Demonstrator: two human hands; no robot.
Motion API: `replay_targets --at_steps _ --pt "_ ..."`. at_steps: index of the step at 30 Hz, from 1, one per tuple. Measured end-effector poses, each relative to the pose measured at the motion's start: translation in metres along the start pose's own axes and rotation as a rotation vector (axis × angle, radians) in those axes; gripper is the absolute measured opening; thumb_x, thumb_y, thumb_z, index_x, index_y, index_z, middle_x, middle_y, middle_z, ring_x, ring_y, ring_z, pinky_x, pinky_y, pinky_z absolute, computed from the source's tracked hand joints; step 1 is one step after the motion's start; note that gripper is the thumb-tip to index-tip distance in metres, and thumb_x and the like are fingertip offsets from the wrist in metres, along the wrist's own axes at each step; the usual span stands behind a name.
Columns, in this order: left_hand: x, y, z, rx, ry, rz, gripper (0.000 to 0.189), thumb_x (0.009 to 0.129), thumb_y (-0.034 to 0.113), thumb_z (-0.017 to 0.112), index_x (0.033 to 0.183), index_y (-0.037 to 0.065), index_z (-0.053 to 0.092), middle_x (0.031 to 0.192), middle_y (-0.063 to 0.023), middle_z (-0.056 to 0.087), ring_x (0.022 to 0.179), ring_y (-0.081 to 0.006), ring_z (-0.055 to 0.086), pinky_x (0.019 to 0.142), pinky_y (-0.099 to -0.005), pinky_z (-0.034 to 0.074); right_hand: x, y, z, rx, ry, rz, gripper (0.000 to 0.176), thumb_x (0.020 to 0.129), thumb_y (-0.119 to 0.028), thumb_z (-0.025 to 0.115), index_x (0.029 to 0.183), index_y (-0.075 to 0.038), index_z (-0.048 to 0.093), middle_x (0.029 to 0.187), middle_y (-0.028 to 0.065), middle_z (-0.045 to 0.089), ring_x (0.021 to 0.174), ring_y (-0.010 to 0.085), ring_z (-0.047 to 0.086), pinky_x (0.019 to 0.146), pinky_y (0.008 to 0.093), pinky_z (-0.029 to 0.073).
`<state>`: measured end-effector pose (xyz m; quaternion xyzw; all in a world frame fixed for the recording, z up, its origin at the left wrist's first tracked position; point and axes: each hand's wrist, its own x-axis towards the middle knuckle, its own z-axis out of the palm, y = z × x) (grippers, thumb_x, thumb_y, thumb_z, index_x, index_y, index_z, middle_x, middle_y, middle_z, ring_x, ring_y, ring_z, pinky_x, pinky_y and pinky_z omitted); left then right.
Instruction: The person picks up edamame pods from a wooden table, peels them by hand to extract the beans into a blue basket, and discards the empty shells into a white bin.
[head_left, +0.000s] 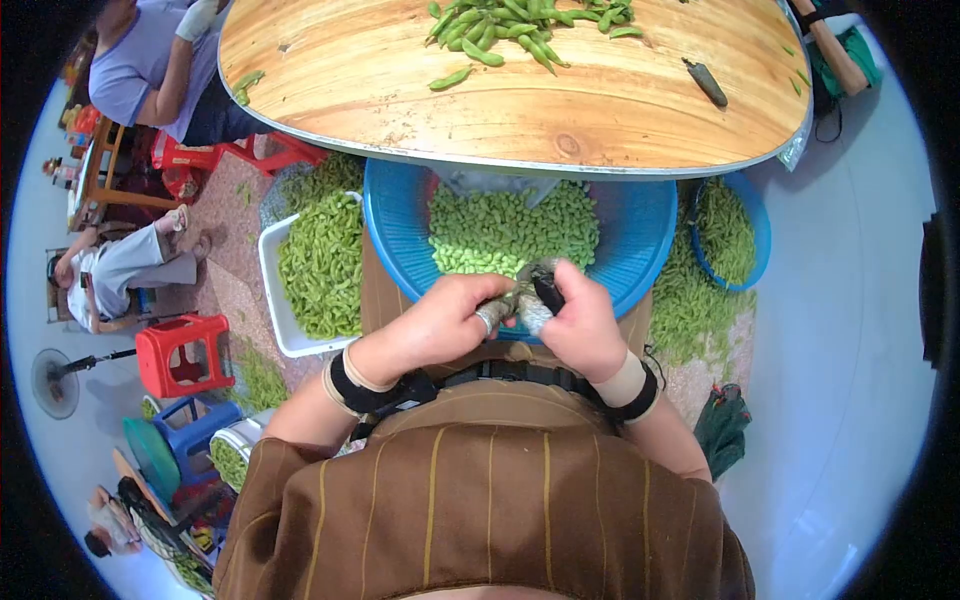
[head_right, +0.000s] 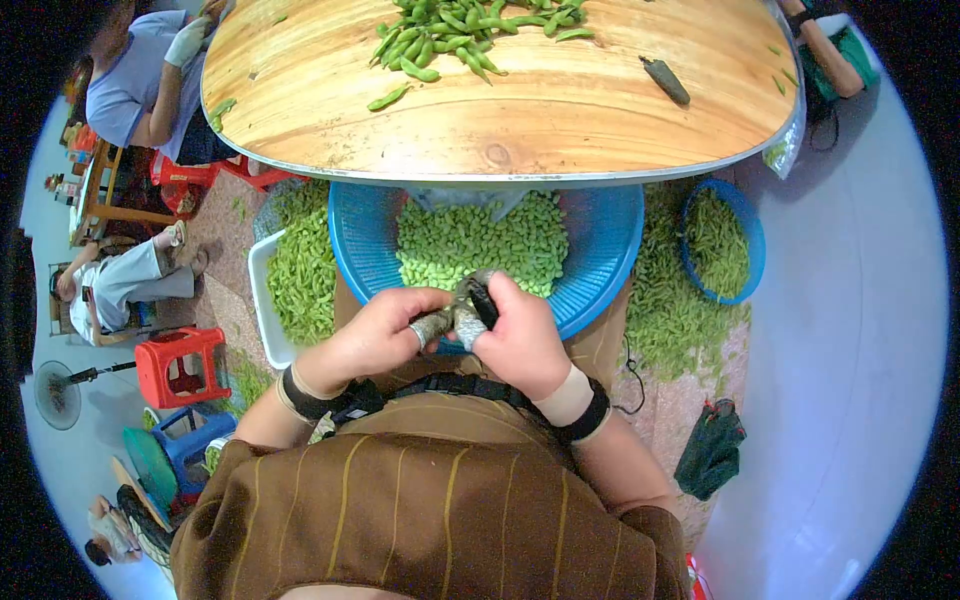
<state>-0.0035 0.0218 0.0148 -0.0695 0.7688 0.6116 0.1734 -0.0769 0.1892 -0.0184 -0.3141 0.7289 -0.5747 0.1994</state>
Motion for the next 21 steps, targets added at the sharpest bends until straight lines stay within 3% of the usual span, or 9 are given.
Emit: replay_targets --at_steps 1,2,4,8,10,11,12,15,21 --pt "0.001 0.001 0.000 0.045 0.004 -0.004 0.023 0.085 0.000 0.046 0.103 -0.001 0.059 0.078 -0.0032 0.063 0.064 -0.0091 0.054 0.059 -0.0242 0.046 0.001 -0.011 -0.006 -0.153 -0.019 0.102 0.027 0.075 -0.009 0.063 0.099 -0.002 0.054 0.072 0.0161 0.058 0.066 0.0347 0.060 0.058 0.0401 0.047" --pt "0.001 0.001 0.000 0.090 0.011 -0.006 0.025 0.084 -0.002 0.045 0.104 -0.001 0.059 0.078 -0.0035 0.063 0.064 -0.0098 0.055 0.059 -0.0251 0.047 0.002 -0.008 -0.006 -0.153 -0.017 0.101 0.027 0.075 -0.009 0.063 0.099 -0.002 0.054 0.072 0.0161 0.058 0.066 0.0347 0.060 0.058 0.0401 0.047" --pt "0.000 -0.002 -0.001 0.019 0.052 -0.037 0.027 0.082 -0.004 0.043 0.104 -0.002 0.059 0.078 -0.0040 0.063 0.064 -0.0097 0.055 0.059 -0.0253 0.047 0.004 -0.002 -0.006 -0.519 0.065 0.050 0.025 0.072 -0.007 0.062 0.095 -0.001 0.055 0.074 0.0180 0.059 0.070 0.0399 0.058 0.060 0.0417 0.047" --pt "0.002 -0.018 0.000 0.248 0.214 0.132 0.034 0.078 -0.005 0.045 0.110 0.000 0.055 0.079 -0.0099 0.064 0.069 -0.0176 0.060 0.064 -0.0301 0.048 0.005 -0.013 -0.015 -0.521 0.141 -0.072 0.024 0.071 -0.007 0.061 0.093 0.000 0.055 0.076 0.0200 0.058 0.072 0.0401 0.057 0.064 0.0435 0.047" --pt "0.001 -0.013 0.003 0.328 0.268 0.192 0.038 0.076 -0.005 0.046 0.113 0.001 0.052 0.079 -0.0119 0.064 0.071 -0.0207 0.062 0.066 -0.0321 0.049 0.002 -0.020 -0.015 -0.338 0.019 -0.062 0.022 0.072 -0.007 0.061 0.091 0.001 0.056 0.078 0.0218 0.057 0.074 0.0418 0.056 0.065 0.0425 0.047" --pt "0.000 -0.004 0.005 0.326 0.241 0.214 0.042 0.075 -0.006 0.047 0.116 0.002 0.046 0.079 -0.0130 0.064 0.073 -0.0229 0.063 0.067 -0.0336 0.048 0.000 -0.011 -0.011 -0.224 -0.027 -0.018 0.018 0.075 -0.007 0.061 0.090 0.001 0.056 0.075 0.0142 0.060 0.069 0.0339 0.058 0.063 0.0389 0.047" --pt "0.000 0.001 0.005 0.327 0.216 0.240 0.047 0.073 -0.007 0.048 0.119 0.003 0.041 0.079 -0.0142 0.064 0.075 -0.0252 0.064 0.069 -0.0352 0.048 0.000 -0.013 -0.012 -0.228 -0.026 -0.029 0.018 0.075 -0.007 0.061 0.090 0.001 0.056 0.075 0.0142 0.060 0.069 0.0339 0.058 0.063 0.0389 0.047" --pt "0.000 0.000 0.001 0.300 0.136 0.299 0.046 0.074 -0.007 0.049 0.117 0.004 0.034 0.075 -0.0106 0.062 0.070 -0.0222 0.062 0.065 -0.0331 0.048 0.003 -0.017 -0.023 0.445 -0.212 0.509 0.010 0.083 -0.010 0.062 0.089 -0.004 0.057 0.071 -0.0031 0.056 0.055 0.0041 0.049 0.046 0.0222 0.038" --pt "0.000 0.002 -0.004 0.124 -0.001 0.326 0.050 0.071 -0.010 0.041 0.119 0.001 0.032 0.079 -0.0098 0.061 0.066 -0.0200 0.058 0.064 -0.0314 0.047 0.009 -0.005 -0.022 0.393 -0.291 0.488 0.016 0.080 -0.015 0.068 0.087 -0.006 0.057 0.068 -0.0030 0.056 0.052 0.0032 0.047 0.045 0.0206 0.037"
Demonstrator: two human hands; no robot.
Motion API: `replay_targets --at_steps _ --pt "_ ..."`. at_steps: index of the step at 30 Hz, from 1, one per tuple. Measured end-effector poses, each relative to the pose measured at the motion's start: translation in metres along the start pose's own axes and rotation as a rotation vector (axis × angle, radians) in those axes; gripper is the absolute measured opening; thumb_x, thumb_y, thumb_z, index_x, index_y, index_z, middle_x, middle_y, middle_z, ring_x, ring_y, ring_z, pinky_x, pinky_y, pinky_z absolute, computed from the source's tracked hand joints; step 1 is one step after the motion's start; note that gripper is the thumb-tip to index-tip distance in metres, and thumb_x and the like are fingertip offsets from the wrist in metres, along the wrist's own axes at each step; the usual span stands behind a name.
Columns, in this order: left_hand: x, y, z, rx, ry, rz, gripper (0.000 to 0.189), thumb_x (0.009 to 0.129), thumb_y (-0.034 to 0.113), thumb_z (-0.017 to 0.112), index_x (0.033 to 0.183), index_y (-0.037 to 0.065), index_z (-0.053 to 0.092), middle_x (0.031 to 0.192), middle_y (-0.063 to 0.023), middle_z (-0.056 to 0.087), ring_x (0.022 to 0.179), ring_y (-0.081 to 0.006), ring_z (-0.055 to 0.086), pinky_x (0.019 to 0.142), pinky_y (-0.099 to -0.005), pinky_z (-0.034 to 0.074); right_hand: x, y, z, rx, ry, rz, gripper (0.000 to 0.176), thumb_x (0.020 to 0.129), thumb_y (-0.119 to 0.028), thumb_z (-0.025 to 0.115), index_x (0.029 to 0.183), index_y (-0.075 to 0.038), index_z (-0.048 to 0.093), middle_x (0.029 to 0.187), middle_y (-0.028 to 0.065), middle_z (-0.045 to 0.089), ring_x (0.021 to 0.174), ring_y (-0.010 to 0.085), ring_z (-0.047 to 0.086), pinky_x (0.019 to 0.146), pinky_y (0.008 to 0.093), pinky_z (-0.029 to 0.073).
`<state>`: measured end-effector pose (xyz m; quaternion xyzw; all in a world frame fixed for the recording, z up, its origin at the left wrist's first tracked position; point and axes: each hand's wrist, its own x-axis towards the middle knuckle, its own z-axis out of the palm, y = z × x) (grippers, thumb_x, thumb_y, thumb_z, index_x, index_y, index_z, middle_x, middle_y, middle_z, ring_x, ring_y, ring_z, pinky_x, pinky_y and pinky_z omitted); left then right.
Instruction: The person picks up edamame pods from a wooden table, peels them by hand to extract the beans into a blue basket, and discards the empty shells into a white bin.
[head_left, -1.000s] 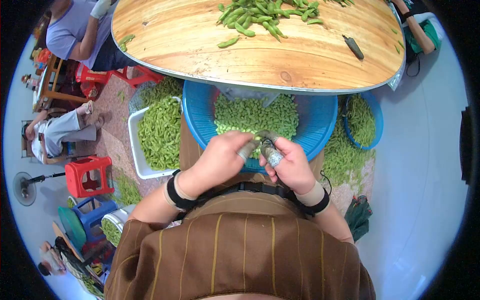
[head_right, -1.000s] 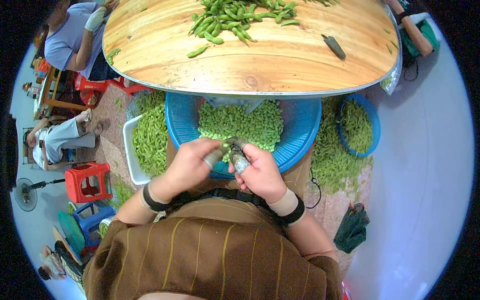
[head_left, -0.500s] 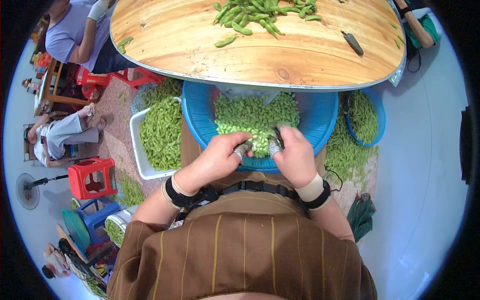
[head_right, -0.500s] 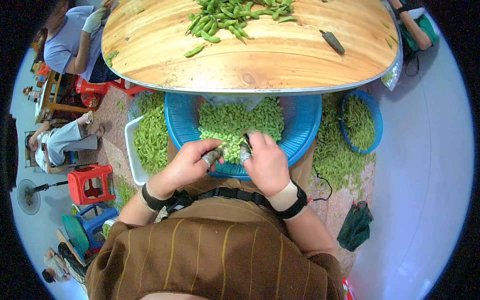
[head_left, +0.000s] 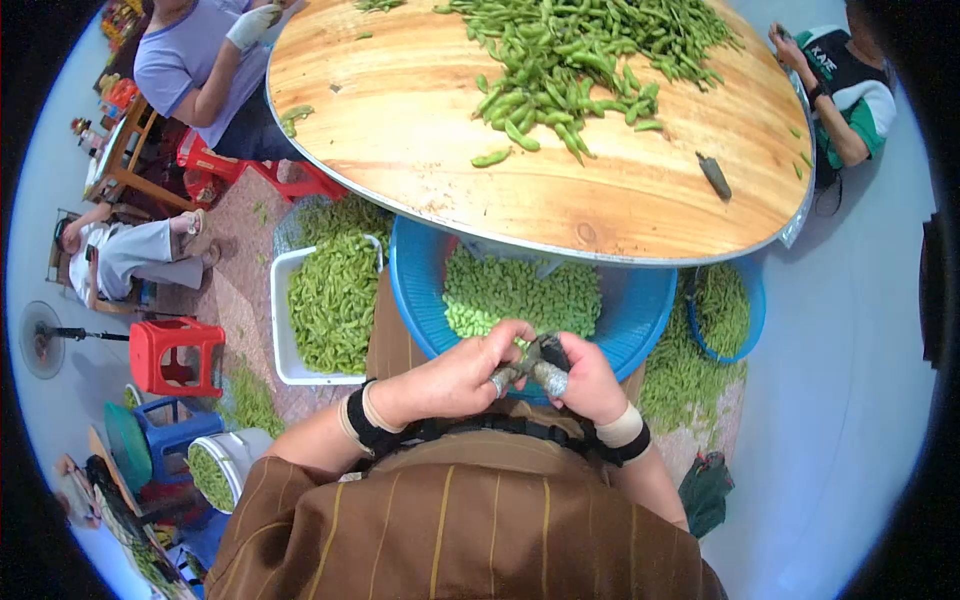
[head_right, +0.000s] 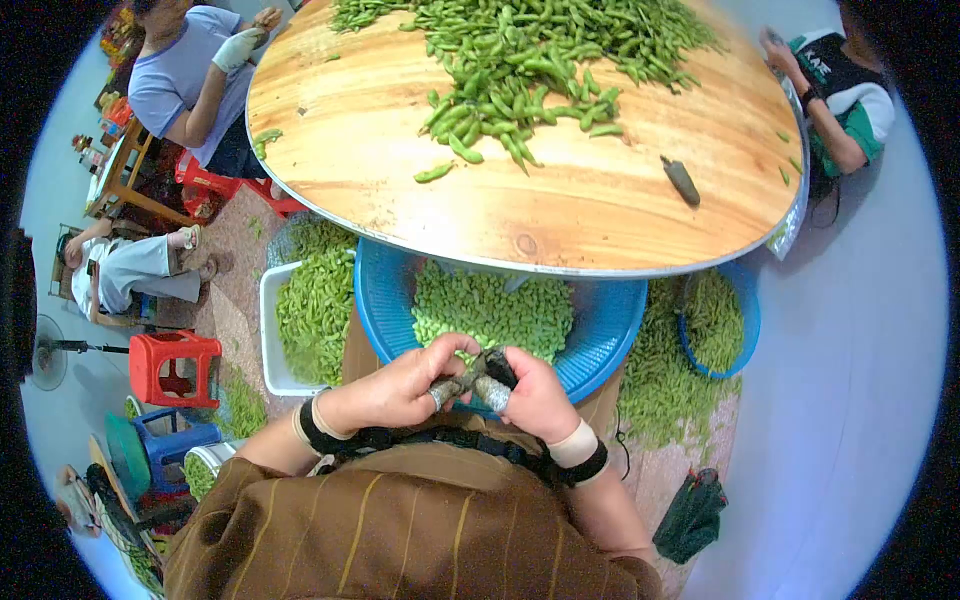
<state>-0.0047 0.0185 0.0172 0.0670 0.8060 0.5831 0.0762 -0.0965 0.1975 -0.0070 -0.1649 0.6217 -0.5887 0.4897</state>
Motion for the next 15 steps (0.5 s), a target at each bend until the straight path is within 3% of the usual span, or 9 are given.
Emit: replay_targets --at_steps 2,5,6,7,9,11,13,14,15 --pt "-0.002 -0.002 -0.002 -0.127 -0.055 -0.105 0.050 0.072 -0.009 0.041 0.120 0.000 0.031 0.080 -0.0086 0.060 0.068 -0.0187 0.057 0.065 -0.0305 0.047 0.004 0.009 -0.001 -0.186 0.050 -0.113 0.025 0.074 -0.016 0.074 0.086 -0.003 0.056 0.069 -0.0003 0.058 0.062 0.0054 0.050 0.054 0.0248 0.043" --pt "-0.005 0.003 -0.008 -0.223 -0.085 -0.208 0.047 0.074 -0.008 0.042 0.120 0.001 0.032 0.082 -0.0082 0.061 0.069 -0.0173 0.057 0.066 -0.0290 0.047 0.002 -0.006 0.006 -0.295 0.053 -0.179 0.027 0.074 -0.017 0.075 0.086 -0.002 0.056 0.069 0.0001 0.058 0.069 0.0048 0.050 0.061 0.0256 0.045" --pt "-0.008 0.004 -0.011 -0.223 -0.082 -0.209 0.047 0.074 -0.008 0.042 0.120 0.001 0.032 0.082 -0.0082 0.061 0.069 -0.0173 0.057 0.066 -0.0290 0.047 0.005 0.001 0.009 -0.317 0.079 -0.282 0.025 0.073 -0.016 0.073 0.086 -0.002 0.056 0.070 0.0058 0.060 0.063 0.0123 0.054 0.060 0.0280 0.045" --pt "-0.011 0.003 -0.017 -0.230 -0.068 -0.232 0.045 0.076 -0.007 0.045 0.119 0.001 0.034 0.084 -0.0080 0.061 0.069 -0.0165 0.057 0.066 -0.0288 0.047 0.008 0.005 0.007 -0.319 0.076 -0.282 0.025 0.073 -0.016 0.073 0.086 -0.002 0.056 0.070 0.0058 0.060 0.063 0.0123 0.054 0.060 0.0280 0.045" --pt "-0.019 0.003 -0.030 -0.238 -0.053 -0.263 0.042 0.078 -0.006 0.047 0.118 0.002 0.037 0.085 -0.0077 0.062 0.069 -0.0158 0.057 0.066 -0.0285 0.047 0.011 0.013 0.005 -0.659 0.116 -0.340 0.023 0.072 -0.014 0.069 0.087 -0.001 0.056 0.071 0.0148 0.060 0.062 0.0288 0.058 0.060 0.0345 0.046" --pt "-0.030 0.005 -0.044 -0.182 0.093 -0.294 0.033 0.080 -0.003 0.053 0.112 0.003 0.047 0.088 -0.0103 0.064 0.070 -0.0164 0.058 0.067 -0.0292 0.048 0.012 0.017 0.009 -0.679 0.126 -0.357 0.022 0.072 -0.013 0.066 0.086 -0.001 0.055 0.072 0.0185 0.058 0.065 0.0348 0.057 0.060 0.0381 0.046" --pt "-0.042 0.005 -0.064 0.321 0.211 -0.265 0.025 0.077 -0.001 0.058 0.101 0.004 0.056 0.089 -0.0116 0.064 0.073 -0.0223 0.062 0.067 -0.0328 0.049 0.014 0.019 0.008 -0.711 0.147 -0.391 0.021 0.071 -0.012 0.064 0.085 0.000 0.054 0.073 0.0221 0.056 0.068 0.0409 0.055 0.061 0.0416 0.046" --pt "-0.049 0.005 -0.072 0.325 0.209 -0.265 0.025 0.077 -0.001 0.058 0.101 0.004 0.056 0.089 -0.0116 0.064 0.073 -0.0223 0.062 0.067 -0.0328 0.049 0.014 0.021 0.007 -0.701 0.199 -0.378 0.020 0.071 -0.011 0.063 0.084 0.000 0.053 0.073 0.0226 0.056 0.070 0.0408 0.056 0.061 0.0428 0.045" --pt "-0.055 0.005 -0.079 0.733 0.174 -0.428 0.023 0.076 0.000 0.059 0.098 0.004 0.059 0.090 -0.0125 0.063 0.076 -0.0261 0.062 0.069 -0.0350 0.049 0.014 0.024 0.006 -0.692 0.251 -0.363 0.018 0.072 -0.010 0.062 0.083 0.001 0.052 0.074 0.0232 0.056 0.071 0.0407 0.056 0.062 0.0441 0.045"
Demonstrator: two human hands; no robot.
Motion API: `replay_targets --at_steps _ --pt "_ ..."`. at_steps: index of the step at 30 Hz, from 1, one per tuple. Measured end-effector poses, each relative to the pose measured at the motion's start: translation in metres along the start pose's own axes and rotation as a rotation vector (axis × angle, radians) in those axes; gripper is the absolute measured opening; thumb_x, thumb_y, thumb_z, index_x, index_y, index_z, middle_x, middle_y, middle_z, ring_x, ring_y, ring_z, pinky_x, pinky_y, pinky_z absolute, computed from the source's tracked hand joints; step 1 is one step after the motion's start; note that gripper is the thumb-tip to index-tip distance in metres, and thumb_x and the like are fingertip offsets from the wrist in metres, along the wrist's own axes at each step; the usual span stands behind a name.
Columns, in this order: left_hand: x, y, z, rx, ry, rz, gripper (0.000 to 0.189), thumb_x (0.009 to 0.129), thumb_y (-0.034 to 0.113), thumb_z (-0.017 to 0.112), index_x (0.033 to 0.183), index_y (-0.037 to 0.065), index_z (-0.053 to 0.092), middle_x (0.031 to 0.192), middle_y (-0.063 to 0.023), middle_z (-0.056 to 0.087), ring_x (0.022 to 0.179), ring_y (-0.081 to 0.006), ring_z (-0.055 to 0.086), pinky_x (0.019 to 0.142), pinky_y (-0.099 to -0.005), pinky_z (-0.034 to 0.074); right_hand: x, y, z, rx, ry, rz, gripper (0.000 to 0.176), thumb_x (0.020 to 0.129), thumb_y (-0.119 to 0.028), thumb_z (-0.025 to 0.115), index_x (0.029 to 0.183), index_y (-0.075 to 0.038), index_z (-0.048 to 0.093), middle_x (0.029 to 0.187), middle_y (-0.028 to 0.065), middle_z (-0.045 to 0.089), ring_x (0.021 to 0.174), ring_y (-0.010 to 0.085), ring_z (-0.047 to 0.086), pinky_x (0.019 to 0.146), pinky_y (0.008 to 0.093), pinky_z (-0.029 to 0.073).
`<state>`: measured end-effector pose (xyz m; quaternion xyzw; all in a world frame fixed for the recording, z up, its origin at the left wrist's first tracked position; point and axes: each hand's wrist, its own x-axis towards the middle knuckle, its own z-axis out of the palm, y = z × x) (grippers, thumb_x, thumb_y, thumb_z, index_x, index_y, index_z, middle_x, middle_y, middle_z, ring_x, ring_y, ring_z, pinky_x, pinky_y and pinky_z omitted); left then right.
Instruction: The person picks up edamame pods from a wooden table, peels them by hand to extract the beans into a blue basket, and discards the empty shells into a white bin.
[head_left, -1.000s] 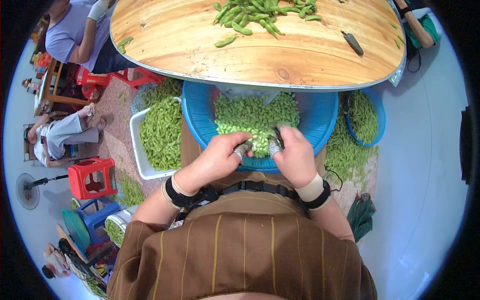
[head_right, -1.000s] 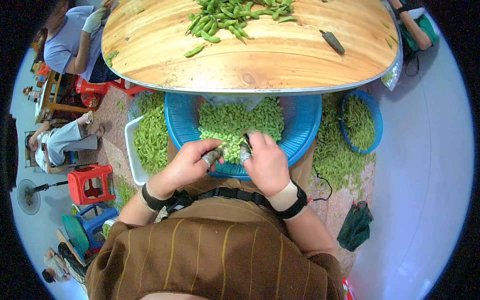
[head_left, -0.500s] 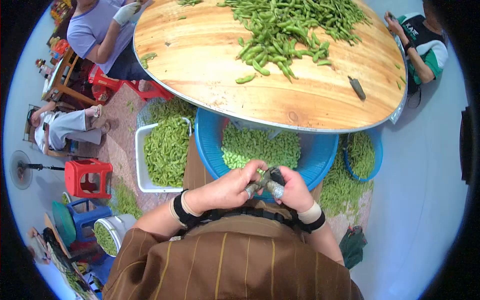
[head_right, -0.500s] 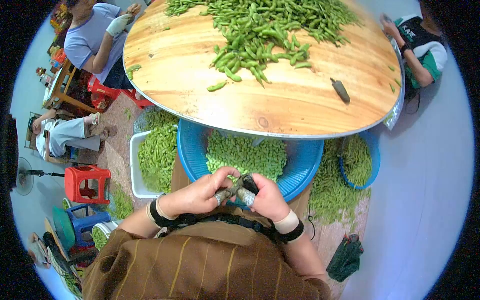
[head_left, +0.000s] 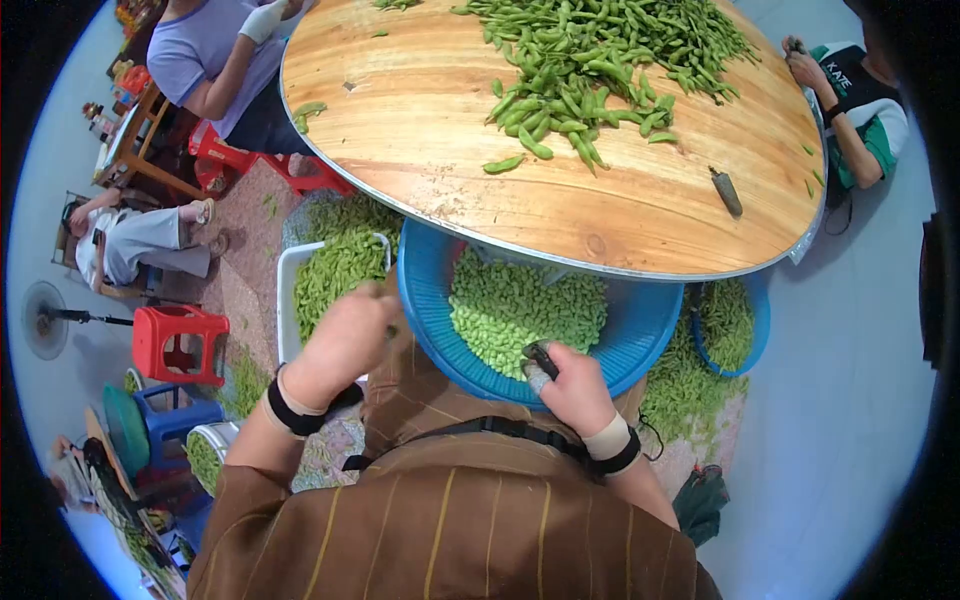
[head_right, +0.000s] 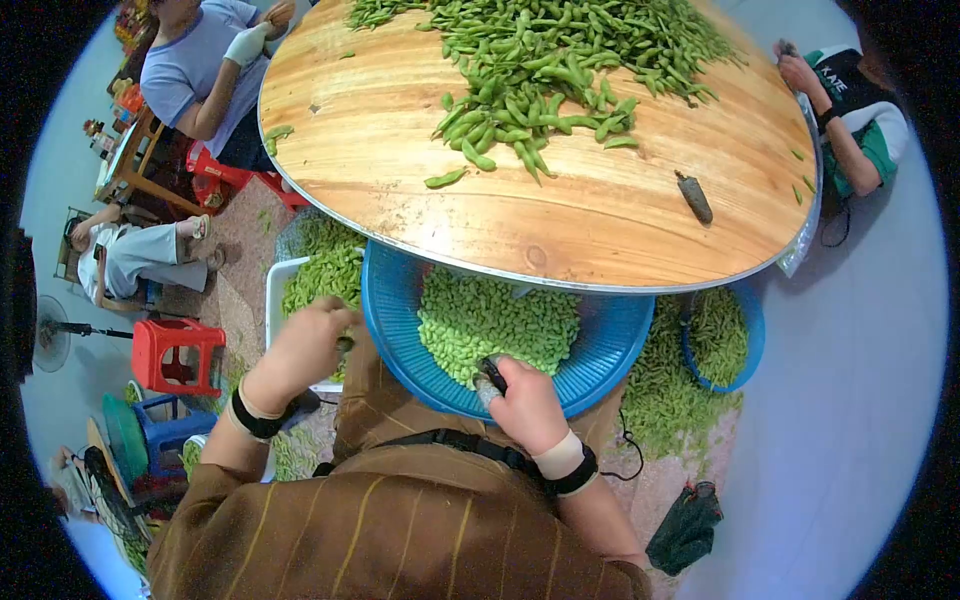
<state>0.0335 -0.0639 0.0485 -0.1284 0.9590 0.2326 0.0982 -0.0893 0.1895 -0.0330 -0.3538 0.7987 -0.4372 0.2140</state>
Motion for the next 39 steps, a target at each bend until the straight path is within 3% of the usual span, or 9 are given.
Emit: replay_targets --at_steps 1,10,17,19,21,24,34,36,39 --pt "-0.001 -0.001 -0.004 0.421 0.005 -0.119 0.020 0.074 0.000 0.061 0.094 0.004 0.061 0.090 -0.0133 0.062 0.079 -0.0298 0.062 0.070 -0.0371 0.050 0.000 0.002 -0.001 0.001 0.002 0.001 0.018 0.072 -0.010 0.062 0.083 0.001 0.052 0.074 0.0232 0.056 0.071 0.0407 0.056 0.062 0.0441 0.045" --pt "0.099 0.071 -0.042 0.161 0.620 0.291 0.020 0.075 0.003 0.058 0.094 0.003 0.061 0.087 -0.0153 0.059 0.082 -0.0346 0.059 0.072 -0.0412 0.048 -0.007 -0.007 -0.004 -0.094 -0.045 0.017 0.018 0.077 -0.014 0.063 0.087 0.000 0.057 0.075 0.0213 0.058 0.069 0.0380 0.058 0.060 0.0383 0.046" --pt "0.124 0.082 -0.034 0.083 0.591 0.257 0.028 0.073 -0.003 0.053 0.099 0.003 0.060 0.082 -0.0180 0.056 0.078 -0.0366 0.057 0.070 -0.0420 0.047 -0.020 -0.008 -0.009 -0.033 0.001 0.029 0.016 0.081 -0.013 0.061 0.087 0.001 0.057 0.075 0.0182 0.060 0.062 0.0305 0.057 0.056 0.0359 0.046" --pt "0.102 0.086 -0.029 -0.087 0.478 0.459 0.031 0.073 -0.005 0.053 0.103 0.000 0.057 0.081 -0.0165 0.057 0.076 -0.0290 0.059 0.068 -0.0357 0.049 -0.018 -0.014 -0.011 0.022 0.030 -0.009 0.015 0.083 -0.013 0.059 0.089 0.000 0.057 0.077 0.0155 0.061 0.057 0.0247 0.056 0.053 0.0334 0.045" --pt "0.079 0.092 -0.010 -0.865 -0.025 0.295 0.019 0.083 -0.003 0.054 0.102 -0.002 0.055 0.086 -0.0055 0.060 0.079 -0.0097 0.057 0.071 -0.0242 0.048 -0.012 -0.037 -0.024 0.946 -0.070 0.419 0.015 0.089 -0.014 0.056 0.097 -0.002 0.056 0.074 0.0074 0.060 0.054 0.0145 0.053 0.045 0.0274 0.041" --pt "0.052 0.095 0.016 -1.074 -0.099 0.262 0.017 0.084 -0.003 0.056 0.101 -0.001 0.055 0.086 -0.0031 0.060 0.078 -0.0088 0.058 0.069 -0.0234 0.049 -0.003 -0.050 -0.035 1.265 0.055 0.362 0.013 0.092 -0.013 0.053 0.101 -0.004 0.055 0.076 0.0009 0.058 0.053 0.0036 0.046 0.043 0.0194 0.037" --pt "0.025 0.084 0.043 -0.649 0.128 0.284 0.016 0.083 -0.003 0.059 0.098 -0.002 0.055 0.084 -0.0046 0.061 0.076 -0.0109 0.059 0.069 -0.0228 0.049 -0.004 -0.041 -0.032 1.010 0.094 0.295 0.010 0.088 -0.011 0.059 0.094 -0.004 0.054 0.070 0.0018 0.056 0.050 0.0063 0.046 0.043 0.0210 0.037" --pt "0.026 0.086 0.047 -1.357 -0.096 0.021 0.010 0.088 0.003 0.056 0.097 0.000 0.057 0.084 -0.0060 0.061 0.073 -0.0110 0.060 0.064 -0.0231 0.050 -0.007 -0.039 -0.034 0.988 0.112 0.328 0.008 0.088 -0.010 0.058 0.092 -0.004 0.055 0.064 0.0000 0.055 0.049 0.0061 0.047 0.043 0.0208 0.038" --pt "0.033 0.077 0.043 -1.438 -0.448 -0.101 0.016 0.093 0.015 0.050 0.096 0.001 0.057 0.077 -0.0060 0.061 0.062 -0.0106 0.058 0.055 -0.0213 0.046 -0.006 -0.041 -0.039 0.884 0.084 0.225 0.006 0.088 -0.008 0.057 0.092 -0.003 0.056 0.060 -0.0007 0.053 0.047 0.0055 0.046 0.043 0.0206 0.038"
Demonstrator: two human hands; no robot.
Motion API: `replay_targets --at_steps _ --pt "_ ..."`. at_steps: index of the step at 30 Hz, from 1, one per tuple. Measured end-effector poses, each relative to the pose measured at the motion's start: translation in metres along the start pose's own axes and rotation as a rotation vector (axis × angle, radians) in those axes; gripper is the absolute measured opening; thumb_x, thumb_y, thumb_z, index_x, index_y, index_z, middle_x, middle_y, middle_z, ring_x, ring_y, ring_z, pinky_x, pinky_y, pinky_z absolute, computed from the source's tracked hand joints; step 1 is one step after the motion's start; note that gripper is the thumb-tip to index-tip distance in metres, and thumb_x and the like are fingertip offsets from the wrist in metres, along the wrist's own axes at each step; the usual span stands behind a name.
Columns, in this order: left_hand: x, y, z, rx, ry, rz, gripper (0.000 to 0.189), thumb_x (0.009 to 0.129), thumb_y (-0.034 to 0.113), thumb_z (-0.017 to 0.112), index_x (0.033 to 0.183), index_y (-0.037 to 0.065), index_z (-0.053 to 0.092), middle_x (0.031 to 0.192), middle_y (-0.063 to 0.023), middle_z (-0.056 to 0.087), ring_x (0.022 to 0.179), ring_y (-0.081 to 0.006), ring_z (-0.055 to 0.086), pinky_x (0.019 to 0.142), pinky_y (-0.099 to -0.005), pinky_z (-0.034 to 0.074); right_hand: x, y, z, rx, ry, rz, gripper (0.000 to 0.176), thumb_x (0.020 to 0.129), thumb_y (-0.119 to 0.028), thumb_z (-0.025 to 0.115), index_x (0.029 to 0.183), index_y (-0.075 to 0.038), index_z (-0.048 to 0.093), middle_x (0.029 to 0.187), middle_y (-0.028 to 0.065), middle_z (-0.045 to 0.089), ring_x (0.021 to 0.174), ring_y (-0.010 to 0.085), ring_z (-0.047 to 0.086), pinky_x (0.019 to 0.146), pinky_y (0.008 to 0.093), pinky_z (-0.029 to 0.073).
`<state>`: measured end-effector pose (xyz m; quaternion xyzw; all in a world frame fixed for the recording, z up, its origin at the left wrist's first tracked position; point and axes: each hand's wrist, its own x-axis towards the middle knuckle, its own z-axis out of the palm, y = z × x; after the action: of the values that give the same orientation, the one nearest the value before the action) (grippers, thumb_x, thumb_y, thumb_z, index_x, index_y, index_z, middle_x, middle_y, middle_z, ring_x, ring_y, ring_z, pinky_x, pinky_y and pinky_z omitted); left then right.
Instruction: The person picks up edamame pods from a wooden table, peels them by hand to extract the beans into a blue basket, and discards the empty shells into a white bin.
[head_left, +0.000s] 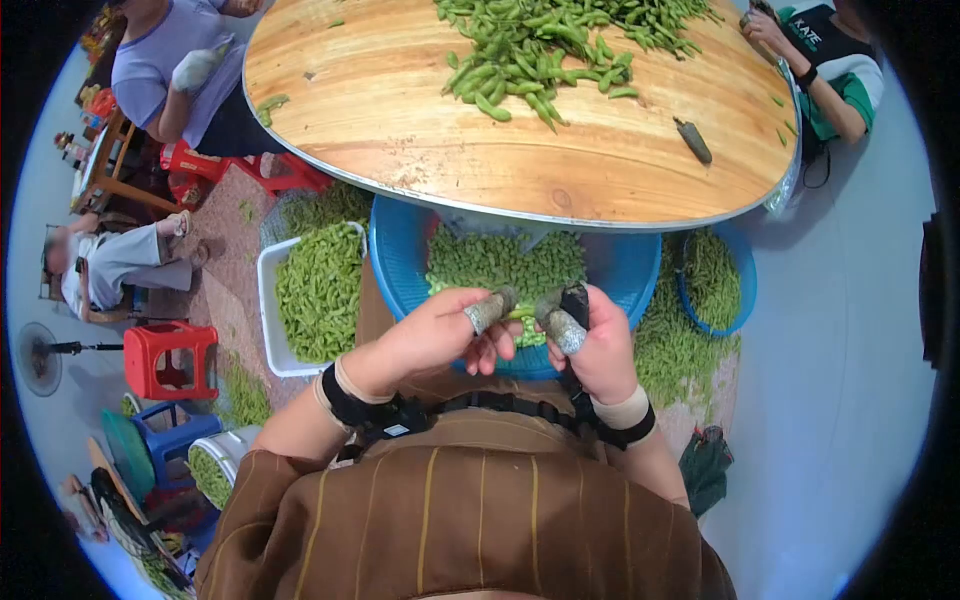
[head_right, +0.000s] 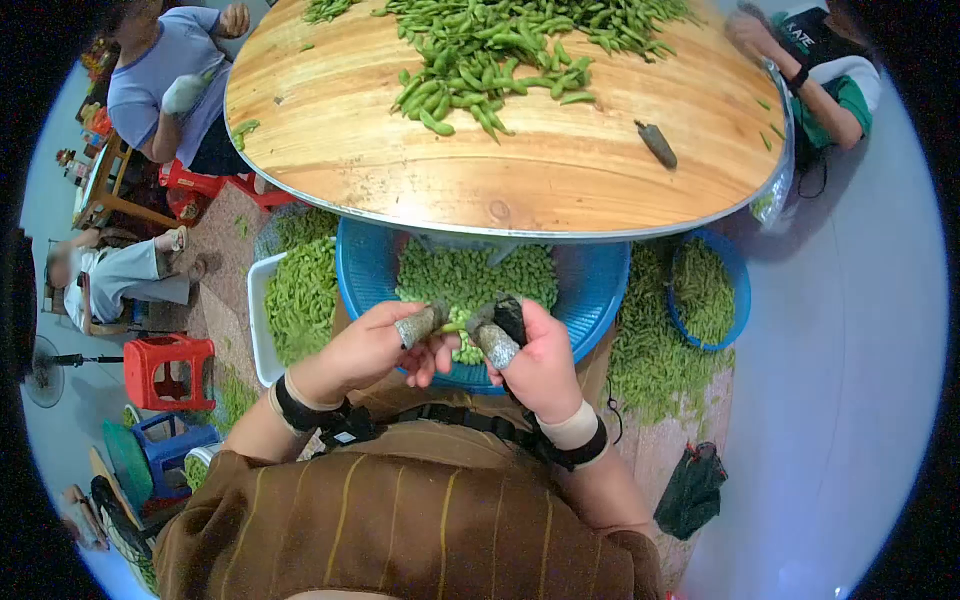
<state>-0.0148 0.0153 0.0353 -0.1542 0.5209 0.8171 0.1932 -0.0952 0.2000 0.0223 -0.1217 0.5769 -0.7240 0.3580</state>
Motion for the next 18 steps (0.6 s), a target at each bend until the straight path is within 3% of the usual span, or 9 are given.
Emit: replay_targets --at_steps 1,3,7,12,18 --pt "0.000 0.001 -0.001 -0.050 -0.086 -0.127 0.022 0.095 0.021 0.047 0.096 0.001 0.057 0.074 -0.0060 0.061 0.057 -0.0104 0.056 0.050 -0.0204 0.044 0.000 0.001 -0.001 0.001 0.004 0.005 0.006 0.088 -0.008 0.057 0.092 -0.003 0.056 0.060 -0.0007 0.053 0.047 0.0055 0.046 0.043 0.0206 0.038" --pt "0.001 -0.001 0.003 -0.046 -0.042 -0.118 0.022 0.095 0.022 0.048 0.094 0.002 0.056 0.068 -0.0036 0.059 0.051 -0.0097 0.051 0.047 -0.0199 0.040 0.002 0.005 -0.003 -0.031 -0.028 -0.045 0.009 0.089 -0.009 0.056 0.096 -0.003 0.055 0.066 0.0000 0.056 0.049 0.0049 0.047 0.044 0.0202 0.038" --pt "0.005 -0.002 0.008 0.062 0.096 0.051 0.016 0.094 0.018 0.050 0.094 0.004 0.056 0.070 -0.0010 0.057 0.053 -0.0072 0.047 0.048 -0.0191 0.037 0.000 -0.002 0.006 0.019 0.041 0.009 0.012 0.090 -0.008 0.052 0.102 -0.004 0.054 0.073 0.0006 0.059 0.052 0.0045 0.048 0.044 0.0198 0.039" --pt "0.008 -0.007 0.007 0.247 0.180 0.187 0.010 0.092 0.011 0.051 0.099 0.004 0.054 0.075 0.0004 0.057 0.059 -0.0060 0.049 0.051 -0.0194 0.039 -0.005 0.004 0.002 -0.155 -0.105 0.061 0.025 0.089 -0.003 0.044 0.113 -0.004 0.049 0.081 0.0004 0.059 0.053 0.0045 0.048 0.045 0.0187 0.040" --pt "0.007 -0.006 0.007 0.768 0.259 0.445 0.008 0.088 0.003 0.051 0.094 0.001 0.057 0.075 -0.0027 0.059 0.066 -0.0062 0.054 0.056 -0.0213 0.044 -0.003 -0.003 0.007 -0.084 -0.115 0.088 0.036 0.087 0.000 0.042 0.122 -0.005 0.046 0.079 0.0002 0.056 0.052 0.0048 0.047 0.044 0.0189 0.039"
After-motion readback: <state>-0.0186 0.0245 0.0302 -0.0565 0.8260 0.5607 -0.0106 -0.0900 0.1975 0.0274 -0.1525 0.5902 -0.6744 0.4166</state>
